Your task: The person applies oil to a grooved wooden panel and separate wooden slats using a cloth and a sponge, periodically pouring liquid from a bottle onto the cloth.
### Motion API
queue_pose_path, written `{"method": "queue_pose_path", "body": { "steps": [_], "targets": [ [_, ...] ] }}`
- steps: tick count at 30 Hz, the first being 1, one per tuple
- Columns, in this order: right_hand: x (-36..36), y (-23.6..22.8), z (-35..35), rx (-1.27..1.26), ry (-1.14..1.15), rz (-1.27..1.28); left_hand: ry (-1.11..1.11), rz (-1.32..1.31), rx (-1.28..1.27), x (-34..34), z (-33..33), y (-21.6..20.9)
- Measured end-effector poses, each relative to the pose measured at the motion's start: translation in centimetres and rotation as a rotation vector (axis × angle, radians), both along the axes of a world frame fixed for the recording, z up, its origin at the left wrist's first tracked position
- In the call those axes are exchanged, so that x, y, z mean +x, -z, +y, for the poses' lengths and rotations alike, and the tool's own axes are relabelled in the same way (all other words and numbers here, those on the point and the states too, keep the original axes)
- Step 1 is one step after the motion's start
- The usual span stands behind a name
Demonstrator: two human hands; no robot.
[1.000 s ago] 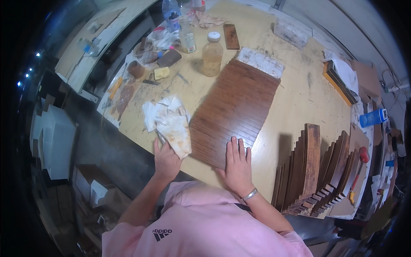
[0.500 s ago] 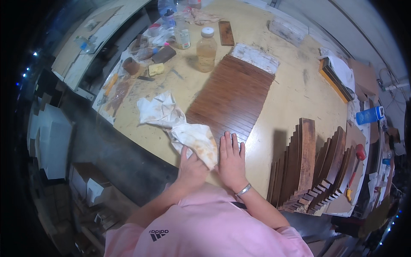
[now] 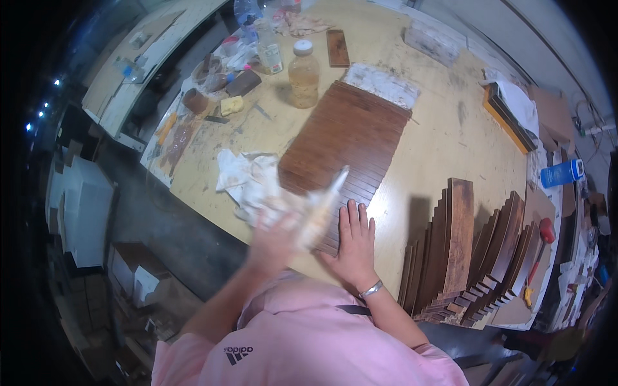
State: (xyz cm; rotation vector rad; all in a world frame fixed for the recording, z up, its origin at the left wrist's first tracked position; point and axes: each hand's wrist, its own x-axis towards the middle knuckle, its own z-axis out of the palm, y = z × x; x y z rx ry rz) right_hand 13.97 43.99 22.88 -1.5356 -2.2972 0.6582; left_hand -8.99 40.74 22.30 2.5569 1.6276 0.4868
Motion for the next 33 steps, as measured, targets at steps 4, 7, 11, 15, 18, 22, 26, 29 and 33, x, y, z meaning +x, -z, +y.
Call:
{"method": "queue_pose_path", "body": {
  "steps": [4,7,11,15,18,22,26,29,33],
  "targets": [
    [-0.2,-0.6,0.2,0.007,0.0,0.028,-0.375,0.096,-0.024,-7.6,1.9,-2.0],
    [-0.2,-0.6,0.2,-0.007,-0.002,0.044,-0.31,0.227,0.028,-3.8,0.5,0.6],
    [0.2,-0.5,0.3,-0.009,0.008,0.065,-0.289,0.029,-0.005,-4.6,2.8,0.4],
    [0.0,-0.5,0.1,-0.006,0.001,0.07,-0.3,0.1,-0.026,-4.4,3.9,0.9],
    [0.1,-0.6,0.2,0.003,-0.003,0.077,-0.361,-0.111,0.008,-4.2,5.6,-0.7],
    [0.1,-0.4,0.2,-0.011,0.009,0.09,-0.328,0.035,-0.027,-3.1,4.3,0.0],
    [0.1,-0.4,0.1,-0.004,-0.006,0.082,-0.494,0.169,-0.06,-5.3,6.7,-1.7],
    [0.3,-0.6,0.2,-0.016,-0.008,0.072,-0.598,-0.014,-0.066,-6.2,6.6,-1.3],
    [1.6,-0.9,0.2,-0.058,0.024,0.079,-0.525,-0.049,-0.137,-2.6,3.7,-2.2]
  ]
}}
